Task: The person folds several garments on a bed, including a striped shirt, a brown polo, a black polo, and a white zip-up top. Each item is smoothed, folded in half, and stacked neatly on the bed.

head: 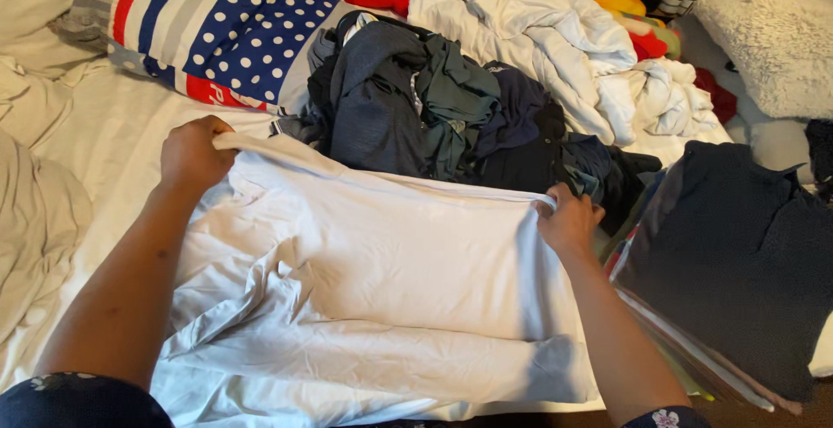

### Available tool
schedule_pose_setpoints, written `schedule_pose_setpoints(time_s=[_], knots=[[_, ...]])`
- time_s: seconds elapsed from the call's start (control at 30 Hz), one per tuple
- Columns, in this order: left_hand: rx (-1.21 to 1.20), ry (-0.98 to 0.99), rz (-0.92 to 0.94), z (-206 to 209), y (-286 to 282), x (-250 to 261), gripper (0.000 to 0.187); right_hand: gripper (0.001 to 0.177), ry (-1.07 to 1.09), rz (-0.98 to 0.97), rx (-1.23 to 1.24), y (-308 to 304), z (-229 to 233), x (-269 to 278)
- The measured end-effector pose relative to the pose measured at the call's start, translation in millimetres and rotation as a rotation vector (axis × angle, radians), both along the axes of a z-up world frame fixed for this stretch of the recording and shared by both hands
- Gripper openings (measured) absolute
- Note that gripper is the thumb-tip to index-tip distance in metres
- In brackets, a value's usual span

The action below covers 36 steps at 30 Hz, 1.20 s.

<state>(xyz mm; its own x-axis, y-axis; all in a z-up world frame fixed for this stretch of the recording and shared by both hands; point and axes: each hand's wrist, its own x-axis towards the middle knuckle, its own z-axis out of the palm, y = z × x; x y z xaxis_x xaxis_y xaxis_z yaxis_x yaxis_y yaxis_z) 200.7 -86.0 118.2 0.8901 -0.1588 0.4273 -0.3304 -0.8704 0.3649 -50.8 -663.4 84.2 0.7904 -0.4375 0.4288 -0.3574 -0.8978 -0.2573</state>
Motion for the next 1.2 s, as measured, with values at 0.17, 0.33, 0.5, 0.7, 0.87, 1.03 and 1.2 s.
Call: schedule_pose_setpoints(time_s=[0.17,0.33,0.5,0.7,0.87,1.03,1.2], knots=[[-0.474,0.36,0.082,9,-14,-14,0.028,0.032,0.096,-0.031,-0.148,7,18,-31],[-0.661,0.415,0.024,4,-3,-38,0.034,0.023,-0.107,0.168,-0.139,2,25,-62],[-0.379,0.201,-0.237,-13,40,-67,0.043,0.018,-0.105,0.181,-0.005,2,16,-103],[-0.192,0.921,-0.516,-34,106,-124,0.035,0.039,0.556,0.14,0.203,5,2,-157],[-0.057,1.016,-0.295,-45,123,-142,0.043,0.06,0.706,-0.087,0.531,12,-6,-174],[-0.307,0.855,-0.282,-83,100,-121,0.053,0.065,0.493,-0.33,0.723,19,-33,-172],[-0.171,0.453,0.109,-130,55,-93,0.08,0.067,0.403,-0.243,0.596,28,-51,-171]])
